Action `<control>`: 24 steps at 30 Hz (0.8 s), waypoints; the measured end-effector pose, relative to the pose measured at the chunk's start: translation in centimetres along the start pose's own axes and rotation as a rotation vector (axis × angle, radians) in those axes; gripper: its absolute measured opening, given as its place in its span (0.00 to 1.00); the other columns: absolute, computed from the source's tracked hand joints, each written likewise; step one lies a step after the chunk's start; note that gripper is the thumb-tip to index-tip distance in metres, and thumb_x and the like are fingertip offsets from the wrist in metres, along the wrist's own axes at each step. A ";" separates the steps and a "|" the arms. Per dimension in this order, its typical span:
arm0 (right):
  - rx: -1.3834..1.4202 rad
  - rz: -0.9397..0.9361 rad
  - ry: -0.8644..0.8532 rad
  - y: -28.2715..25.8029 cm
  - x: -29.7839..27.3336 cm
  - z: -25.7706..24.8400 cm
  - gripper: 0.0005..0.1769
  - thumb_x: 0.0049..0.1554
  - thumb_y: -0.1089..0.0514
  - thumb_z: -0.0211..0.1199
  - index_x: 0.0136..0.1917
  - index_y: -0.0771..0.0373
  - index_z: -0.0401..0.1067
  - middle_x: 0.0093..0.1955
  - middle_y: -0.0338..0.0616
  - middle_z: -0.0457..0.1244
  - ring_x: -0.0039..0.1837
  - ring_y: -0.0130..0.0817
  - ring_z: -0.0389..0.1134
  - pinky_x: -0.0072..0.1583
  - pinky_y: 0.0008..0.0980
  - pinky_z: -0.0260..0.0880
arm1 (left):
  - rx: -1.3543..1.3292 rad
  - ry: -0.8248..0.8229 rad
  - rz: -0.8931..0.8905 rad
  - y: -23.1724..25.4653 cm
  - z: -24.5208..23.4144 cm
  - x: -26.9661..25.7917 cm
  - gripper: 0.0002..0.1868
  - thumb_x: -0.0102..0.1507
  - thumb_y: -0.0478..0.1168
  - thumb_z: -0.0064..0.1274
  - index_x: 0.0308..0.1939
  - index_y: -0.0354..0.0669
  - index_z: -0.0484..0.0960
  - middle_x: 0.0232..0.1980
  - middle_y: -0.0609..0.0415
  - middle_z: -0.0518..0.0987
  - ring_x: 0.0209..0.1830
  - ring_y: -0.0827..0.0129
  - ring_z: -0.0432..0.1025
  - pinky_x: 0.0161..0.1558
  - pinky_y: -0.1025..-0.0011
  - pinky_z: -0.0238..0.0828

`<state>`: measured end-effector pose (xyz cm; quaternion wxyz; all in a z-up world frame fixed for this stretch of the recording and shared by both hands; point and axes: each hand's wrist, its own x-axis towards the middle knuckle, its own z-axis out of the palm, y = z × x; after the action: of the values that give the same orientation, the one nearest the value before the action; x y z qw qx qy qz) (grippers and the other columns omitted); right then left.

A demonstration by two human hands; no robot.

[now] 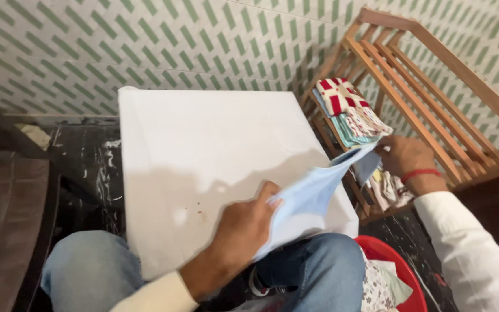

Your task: The person folds multiple small garments one by one on a white padded surface. They smooth each item, fold it into a compact rectangle, and place it on a nearby wooden rack. The garments include striped and patterned baby clothes.

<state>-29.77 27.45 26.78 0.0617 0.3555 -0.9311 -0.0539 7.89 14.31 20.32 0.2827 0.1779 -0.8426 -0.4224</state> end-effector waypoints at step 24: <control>0.593 -0.775 0.062 -37.6 2.8 14.9 0.38 0.52 0.68 0.57 0.76 0.54 0.60 0.63 0.58 0.66 0.52 0.58 0.71 0.53 0.52 0.72 | -0.363 0.079 -0.772 -12.7 6.4 -9.9 0.32 0.54 0.32 0.62 0.63 0.55 0.76 0.52 0.50 0.80 0.42 0.58 0.77 0.51 0.65 0.73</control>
<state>-9.47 -1.43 6.91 -0.0391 0.6797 -0.7031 0.2050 12.35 16.18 3.69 0.1627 0.4437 -0.6146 -0.6315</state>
